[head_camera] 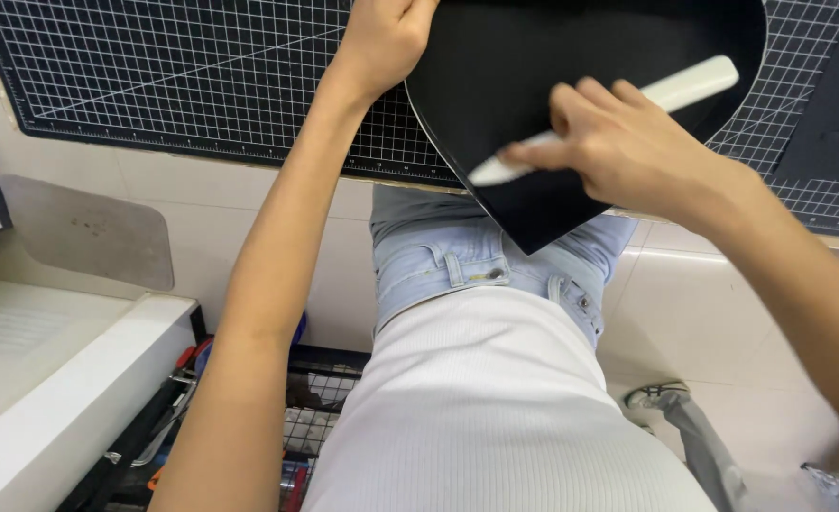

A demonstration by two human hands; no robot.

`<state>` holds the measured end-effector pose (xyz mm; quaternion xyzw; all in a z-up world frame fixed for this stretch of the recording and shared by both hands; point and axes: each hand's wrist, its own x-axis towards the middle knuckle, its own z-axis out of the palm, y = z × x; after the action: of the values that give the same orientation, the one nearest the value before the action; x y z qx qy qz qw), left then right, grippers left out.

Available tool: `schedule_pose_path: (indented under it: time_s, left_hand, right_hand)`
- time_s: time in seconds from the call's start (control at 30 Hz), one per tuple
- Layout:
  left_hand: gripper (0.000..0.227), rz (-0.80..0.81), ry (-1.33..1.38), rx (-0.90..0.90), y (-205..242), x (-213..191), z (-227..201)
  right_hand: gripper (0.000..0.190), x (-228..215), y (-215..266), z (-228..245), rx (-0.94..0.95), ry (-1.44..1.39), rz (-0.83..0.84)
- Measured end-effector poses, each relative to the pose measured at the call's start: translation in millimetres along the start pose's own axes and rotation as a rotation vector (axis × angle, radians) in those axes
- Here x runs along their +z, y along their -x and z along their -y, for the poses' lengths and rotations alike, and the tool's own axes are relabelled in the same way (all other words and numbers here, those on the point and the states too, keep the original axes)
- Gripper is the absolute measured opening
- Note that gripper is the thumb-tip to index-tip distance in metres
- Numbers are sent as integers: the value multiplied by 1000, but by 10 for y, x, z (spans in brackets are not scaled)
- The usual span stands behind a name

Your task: Lining the interior of a heart-shaped box with black material using a scraper tool to smooth it out.

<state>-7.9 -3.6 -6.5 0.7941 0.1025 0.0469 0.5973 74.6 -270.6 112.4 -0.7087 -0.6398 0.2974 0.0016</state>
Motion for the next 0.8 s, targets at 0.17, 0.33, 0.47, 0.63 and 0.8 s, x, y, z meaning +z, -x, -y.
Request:
schedule_pose_path:
  time_s: [0.17,0.33,0.47,0.63,0.8]
  left_hand:
    - [46,5,19,-2,16,-7,-13]
    - [47,-12,-26,42,6,3,-48]
    - [17,-133,-183,305,46,-30,-330]
    - [36,-518,-139,141,612,377,-789]
    - [63,-421,129,-115,1162,915,-1297]
  right_hand:
    - [86,141,298,-33,-62,67,114]
    - [81,200,397,-62,-115,153,125]
    - [70,-118,436,-186,-87,-3,64]
    - [61,-364,568,-156,186,-324,-455]
    - [52,-85,207,-17,209,-247,-582]
